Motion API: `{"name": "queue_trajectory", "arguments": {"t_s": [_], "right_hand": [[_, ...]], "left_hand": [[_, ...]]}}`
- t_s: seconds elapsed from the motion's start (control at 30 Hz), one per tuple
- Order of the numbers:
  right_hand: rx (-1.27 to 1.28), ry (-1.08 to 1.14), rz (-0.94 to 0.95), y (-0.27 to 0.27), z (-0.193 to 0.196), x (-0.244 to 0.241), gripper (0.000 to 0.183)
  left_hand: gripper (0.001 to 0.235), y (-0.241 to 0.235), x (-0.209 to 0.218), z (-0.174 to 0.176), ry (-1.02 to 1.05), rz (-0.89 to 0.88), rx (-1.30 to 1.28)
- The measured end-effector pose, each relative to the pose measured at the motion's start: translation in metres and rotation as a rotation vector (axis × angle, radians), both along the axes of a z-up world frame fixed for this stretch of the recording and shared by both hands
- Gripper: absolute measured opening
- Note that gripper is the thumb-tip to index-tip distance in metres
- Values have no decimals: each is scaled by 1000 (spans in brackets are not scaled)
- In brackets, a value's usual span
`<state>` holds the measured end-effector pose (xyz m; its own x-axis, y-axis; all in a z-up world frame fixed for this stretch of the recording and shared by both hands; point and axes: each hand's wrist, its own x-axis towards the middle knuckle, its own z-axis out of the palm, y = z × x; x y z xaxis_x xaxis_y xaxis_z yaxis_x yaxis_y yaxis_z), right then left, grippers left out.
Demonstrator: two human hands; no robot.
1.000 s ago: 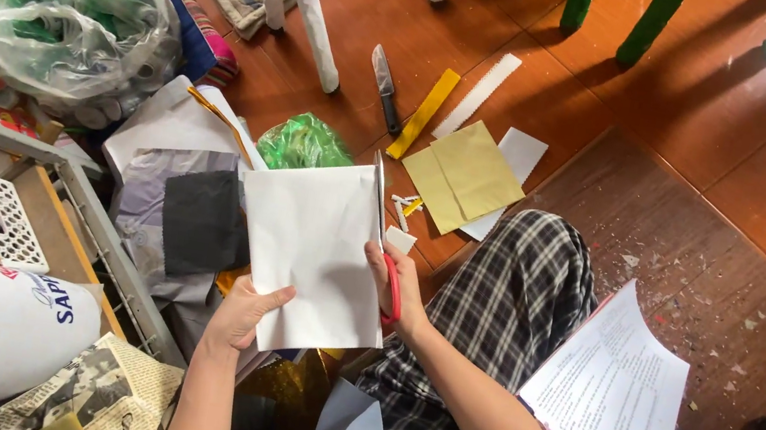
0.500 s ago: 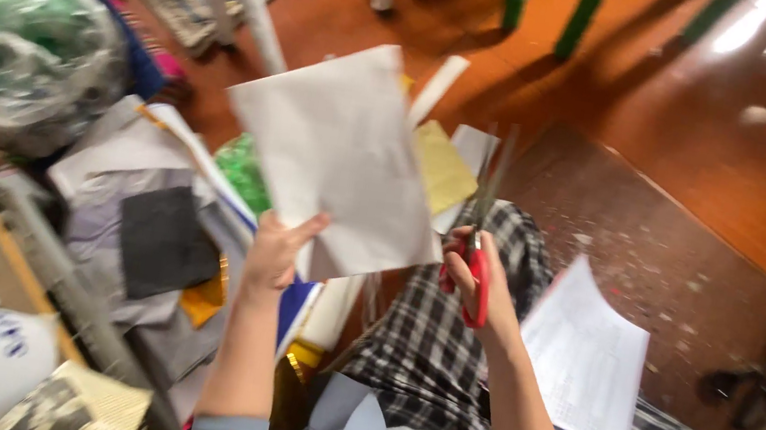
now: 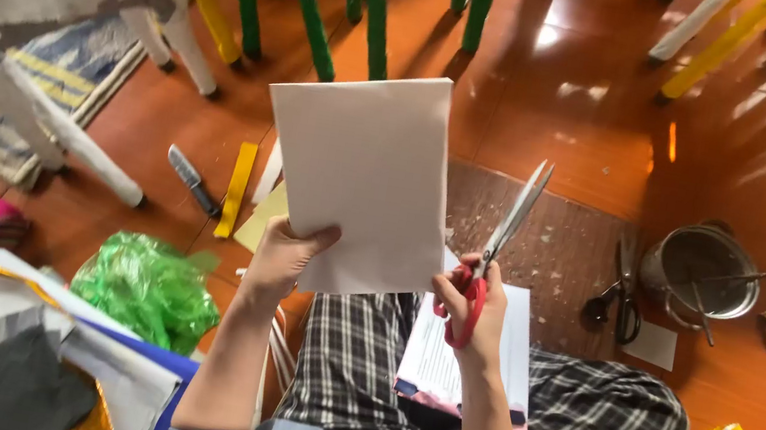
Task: Fold and cut paper sheets using scissors while sitting on the floor
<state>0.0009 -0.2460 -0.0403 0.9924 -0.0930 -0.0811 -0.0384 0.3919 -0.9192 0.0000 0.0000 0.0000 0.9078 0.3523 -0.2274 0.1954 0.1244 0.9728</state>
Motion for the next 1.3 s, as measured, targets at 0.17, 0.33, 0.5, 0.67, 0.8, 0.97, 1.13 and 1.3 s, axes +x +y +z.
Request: {"name": "queue_trajectory", "arguments": {"t_s": [0.17, 0.33, 0.5, 0.67, 0.8, 0.97, 1.13, 1.3], "right_hand": [[-49, -61, 19, -28, 1, -5, 30], [-28, -93, 241, -29, -23, -24, 58], [-432, -7, 544, -28, 7, -38, 54], [-523, -19, 479, -24, -34, -32, 28], [-386, -26, 420, -26, -37, -32, 35], [-351, -18, 409, -25, -50, -31, 36], [-304, -21, 410, -23, -48, -31, 41], [-250, -8, 382, -23, -43, -31, 38]], "left_hand": [[23, -11, 28, 30, -163, 56, 36], [29, -15, 48, 61, -264, 122, 14], [37, -5, 58, 39, -218, 68, -133], [34, -14, 52, 26, -81, 14, -55], [31, -21, 50, 18, -64, -7, 0], [28, -21, 49, 7, -10, -1, -11], [28, -21, 49, 2, -16, -3, -12], [24, -34, 51, 21, -36, -15, 2]]}}
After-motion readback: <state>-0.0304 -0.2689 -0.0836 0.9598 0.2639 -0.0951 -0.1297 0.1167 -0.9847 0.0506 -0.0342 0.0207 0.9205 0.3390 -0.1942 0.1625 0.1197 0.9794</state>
